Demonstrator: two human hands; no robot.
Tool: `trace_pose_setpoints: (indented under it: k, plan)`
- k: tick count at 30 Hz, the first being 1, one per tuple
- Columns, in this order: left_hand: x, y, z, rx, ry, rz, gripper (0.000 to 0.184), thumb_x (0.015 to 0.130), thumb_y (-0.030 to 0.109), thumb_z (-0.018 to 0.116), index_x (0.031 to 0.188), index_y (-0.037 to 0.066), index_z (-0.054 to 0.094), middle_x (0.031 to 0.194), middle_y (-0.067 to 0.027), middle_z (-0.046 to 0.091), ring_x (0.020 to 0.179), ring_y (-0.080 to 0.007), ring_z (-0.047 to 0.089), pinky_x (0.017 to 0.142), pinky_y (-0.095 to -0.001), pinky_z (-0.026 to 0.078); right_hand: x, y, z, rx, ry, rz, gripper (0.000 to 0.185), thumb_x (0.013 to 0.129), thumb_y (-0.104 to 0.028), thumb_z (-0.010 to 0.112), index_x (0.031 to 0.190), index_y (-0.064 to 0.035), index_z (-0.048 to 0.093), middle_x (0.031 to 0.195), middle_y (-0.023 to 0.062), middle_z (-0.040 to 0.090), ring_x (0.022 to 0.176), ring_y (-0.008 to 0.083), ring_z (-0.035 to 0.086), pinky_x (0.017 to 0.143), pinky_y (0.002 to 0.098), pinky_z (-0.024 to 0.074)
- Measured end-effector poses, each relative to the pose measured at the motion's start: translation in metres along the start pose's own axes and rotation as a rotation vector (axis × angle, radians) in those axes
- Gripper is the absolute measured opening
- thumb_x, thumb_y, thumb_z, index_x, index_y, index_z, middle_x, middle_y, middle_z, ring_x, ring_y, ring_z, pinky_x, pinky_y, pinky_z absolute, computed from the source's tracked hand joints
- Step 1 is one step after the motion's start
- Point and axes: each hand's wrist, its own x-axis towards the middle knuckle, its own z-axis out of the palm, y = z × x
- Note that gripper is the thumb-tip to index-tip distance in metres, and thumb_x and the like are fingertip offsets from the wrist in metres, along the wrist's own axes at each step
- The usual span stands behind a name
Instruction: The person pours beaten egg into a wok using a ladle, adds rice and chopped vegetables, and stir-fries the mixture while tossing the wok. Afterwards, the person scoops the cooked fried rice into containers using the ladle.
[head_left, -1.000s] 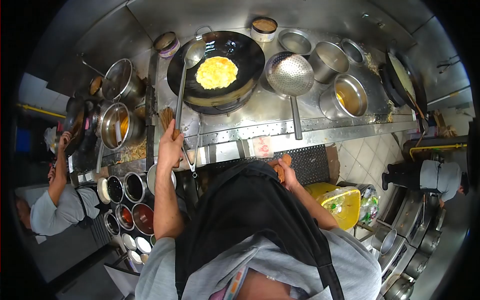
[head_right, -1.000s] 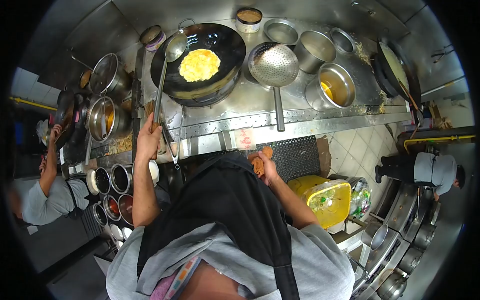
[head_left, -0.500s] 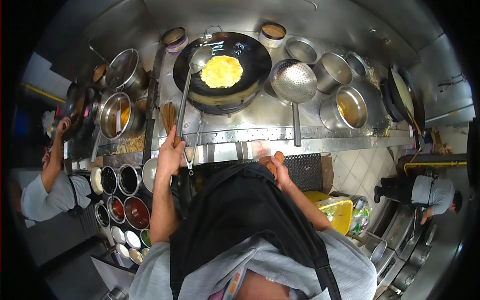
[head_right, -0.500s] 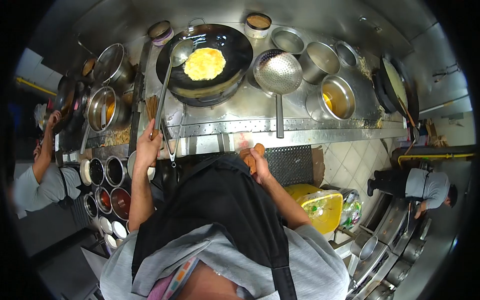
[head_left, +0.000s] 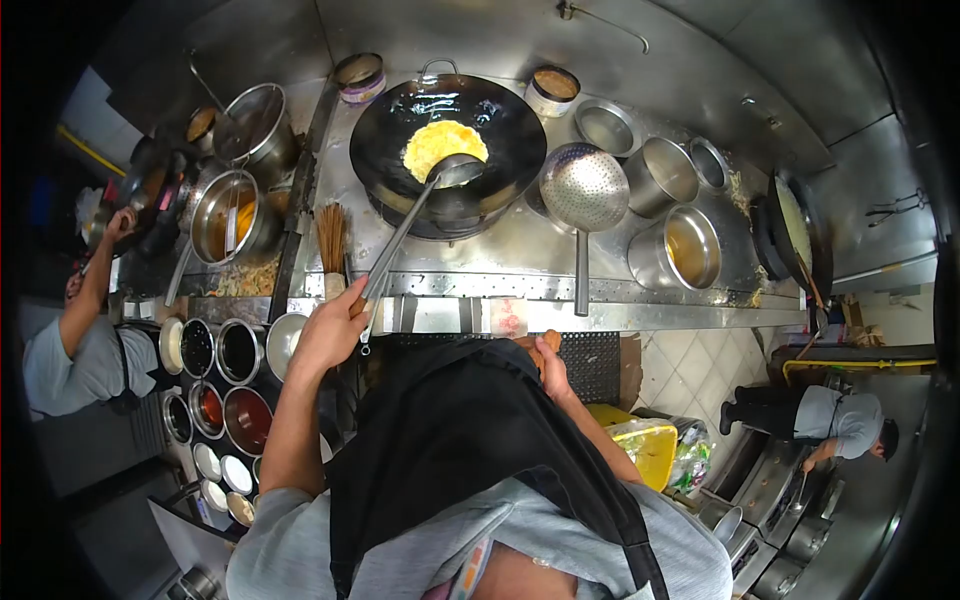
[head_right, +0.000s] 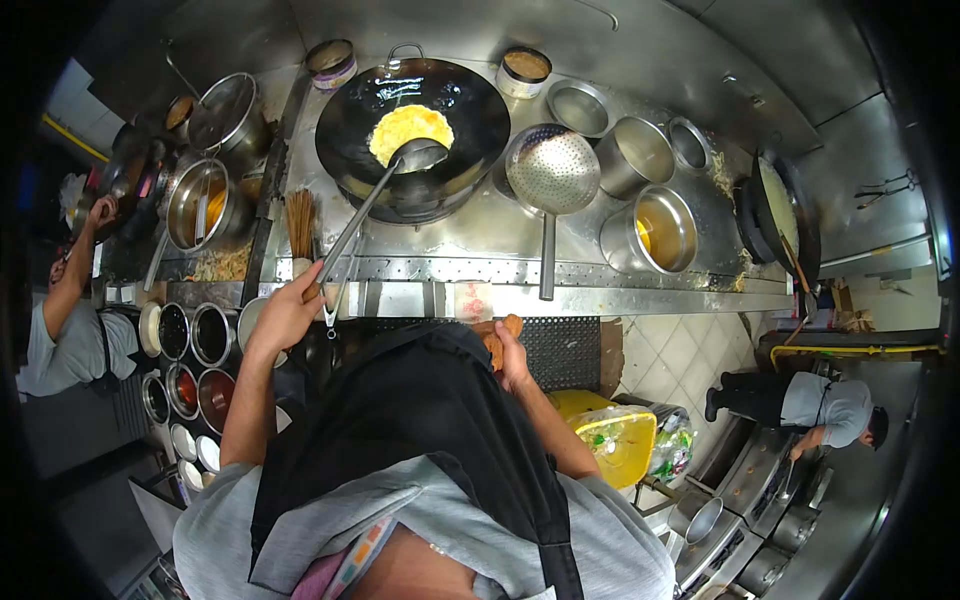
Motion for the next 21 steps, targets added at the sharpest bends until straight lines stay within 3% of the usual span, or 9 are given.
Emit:
trace_pose_setpoints:
  k: [5,8,11,18,21]
  plan:
    - [0.052,-0.025,0.038,0.136,0.067,0.020,0.061,0.090,0.021,0.063,0.148,0.018,0.043,0.103,-0.0227,0.069,0.097,-0.0429,0.064,0.084,-0.0492,0.050,0.001,0.002,-0.003,-0.033,0.010,-0.065,0.048,0.097,-0.039,0.060,0.126,-0.0016,0.053,0.112,0.0141,0.065,0.098,0.0264,0.066,0.086,0.0411,0.0558]
    - [0.068,-0.005,0.049,0.164,0.090,-0.074,0.063,0.089,0.022,0.064,0.149,0.018,0.042,0.103,-0.0254,0.068,0.098,-0.0448,0.063,0.086,-0.0506,0.050,0.006,0.009,-0.008,-0.018,0.024,-0.062,0.048,0.097,-0.039,0.060,0.126,-0.0020,0.053,0.111,0.0142,0.065,0.097,0.0266,0.066,0.085,0.0413,0.0561]
    - [0.082,-0.030,0.080,-0.049,0.159,-0.041,0.064,0.090,0.023,0.064,0.149,0.018,0.041,0.103,-0.0275,0.067,0.100,-0.0461,0.063,0.088,-0.0509,0.049,0.005,0.008,-0.010,-0.023,0.040,-0.055,0.048,0.096,-0.039,0.061,0.126,-0.0021,0.053,0.110,0.0140,0.066,0.095,0.0263,0.066,0.084,0.0415,0.0564]
    - [0.058,-0.026,0.080,-0.143,0.161,-0.047,0.064,0.091,0.023,0.063,0.150,0.017,0.039,0.104,-0.0280,0.067,0.097,-0.0460,0.063,0.085,-0.0497,0.050,0.013,0.014,-0.012,0.049,0.012,-0.015,0.046,0.096,-0.037,0.062,0.124,-0.0008,0.053,0.108,0.0134,0.066,0.093,0.0248,0.067,0.083,0.0396,0.0568]
    - [0.055,-0.027,0.080,-0.134,0.121,-0.097,0.064,0.093,0.021,0.064,0.151,0.015,0.039,0.106,-0.0253,0.067,0.099,-0.0396,0.065,0.087,-0.0409,0.050,0.013,0.012,-0.005,0.015,0.053,-0.016,0.045,0.097,-0.036,0.061,0.123,-0.0004,0.054,0.108,0.0129,0.066,0.093,0.0243,0.067,0.083,0.0385,0.0567]
